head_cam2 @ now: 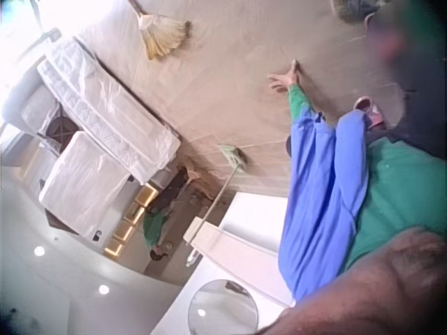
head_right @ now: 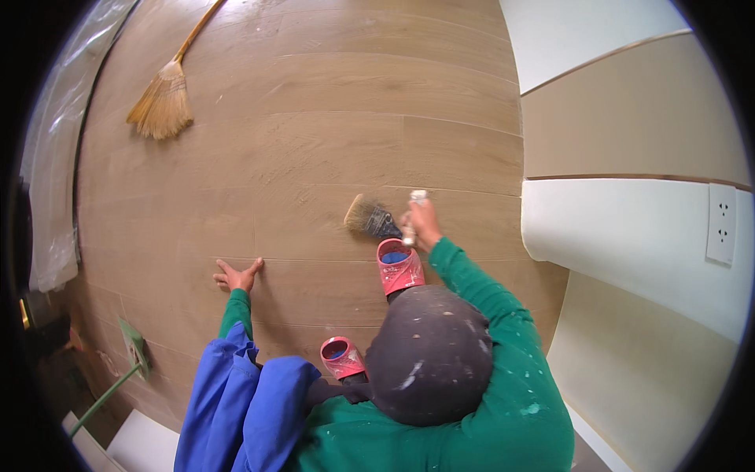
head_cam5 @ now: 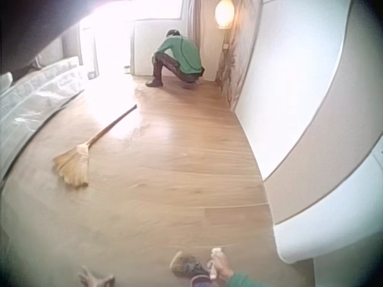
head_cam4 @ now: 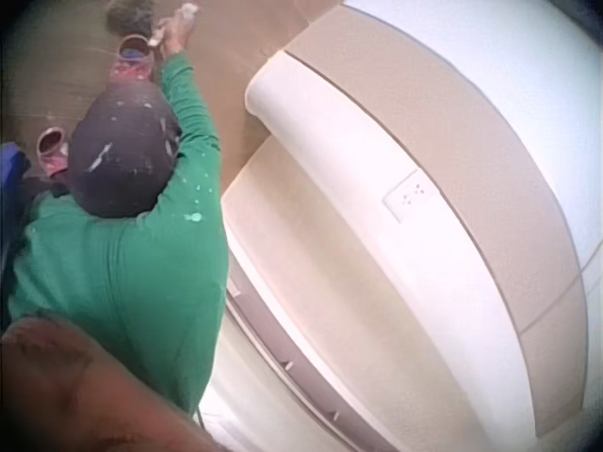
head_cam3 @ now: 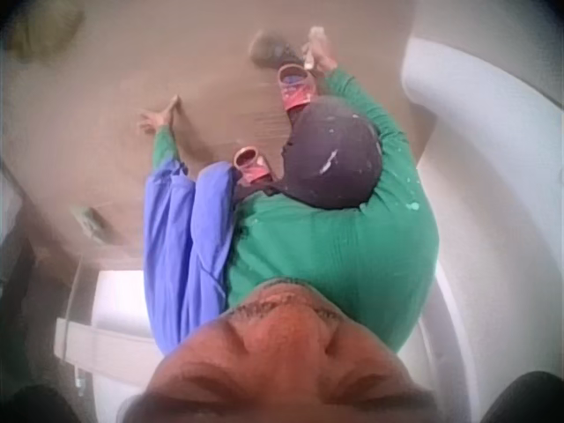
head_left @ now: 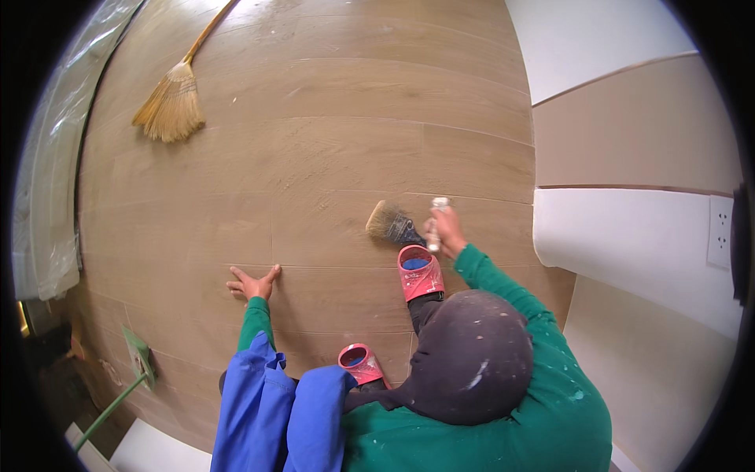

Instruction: The person applies filler to the seams between floor tiles using a putty knife, brushes over the seams with a paintbrush, and wipes the area with a cloth.

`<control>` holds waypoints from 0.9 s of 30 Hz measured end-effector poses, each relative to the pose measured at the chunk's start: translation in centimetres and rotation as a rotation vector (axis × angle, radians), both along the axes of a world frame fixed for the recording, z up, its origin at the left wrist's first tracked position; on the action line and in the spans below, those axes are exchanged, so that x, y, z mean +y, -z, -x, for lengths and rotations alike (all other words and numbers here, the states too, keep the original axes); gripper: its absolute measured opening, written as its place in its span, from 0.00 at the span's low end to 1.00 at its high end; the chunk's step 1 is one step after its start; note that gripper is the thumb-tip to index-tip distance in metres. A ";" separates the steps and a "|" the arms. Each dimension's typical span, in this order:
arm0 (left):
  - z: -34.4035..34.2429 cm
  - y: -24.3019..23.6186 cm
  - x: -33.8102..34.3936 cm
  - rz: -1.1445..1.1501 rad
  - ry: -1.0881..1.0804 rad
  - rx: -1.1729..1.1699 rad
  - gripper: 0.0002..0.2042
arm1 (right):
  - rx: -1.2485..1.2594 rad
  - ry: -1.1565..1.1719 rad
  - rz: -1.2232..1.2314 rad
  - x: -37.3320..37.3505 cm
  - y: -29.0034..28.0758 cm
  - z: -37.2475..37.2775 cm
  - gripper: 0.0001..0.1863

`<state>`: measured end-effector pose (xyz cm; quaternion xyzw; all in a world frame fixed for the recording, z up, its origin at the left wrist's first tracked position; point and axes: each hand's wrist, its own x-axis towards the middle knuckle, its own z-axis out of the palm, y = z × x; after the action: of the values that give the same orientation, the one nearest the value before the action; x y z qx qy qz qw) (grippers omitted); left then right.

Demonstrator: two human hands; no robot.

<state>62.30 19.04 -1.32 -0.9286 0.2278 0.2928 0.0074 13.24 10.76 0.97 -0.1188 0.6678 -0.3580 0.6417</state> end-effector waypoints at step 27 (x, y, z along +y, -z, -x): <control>20.9 -4.2 -3.4 0.488 1.192 -0.118 0.18 | 0.782 -1.600 1.095 -21.8 -2.2 -25.5 0.07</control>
<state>41.38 15.68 2.89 -0.6325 0.7635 0.1270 -0.0300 38.77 -11.03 3.20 -0.9083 0.3019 -0.0189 0.2888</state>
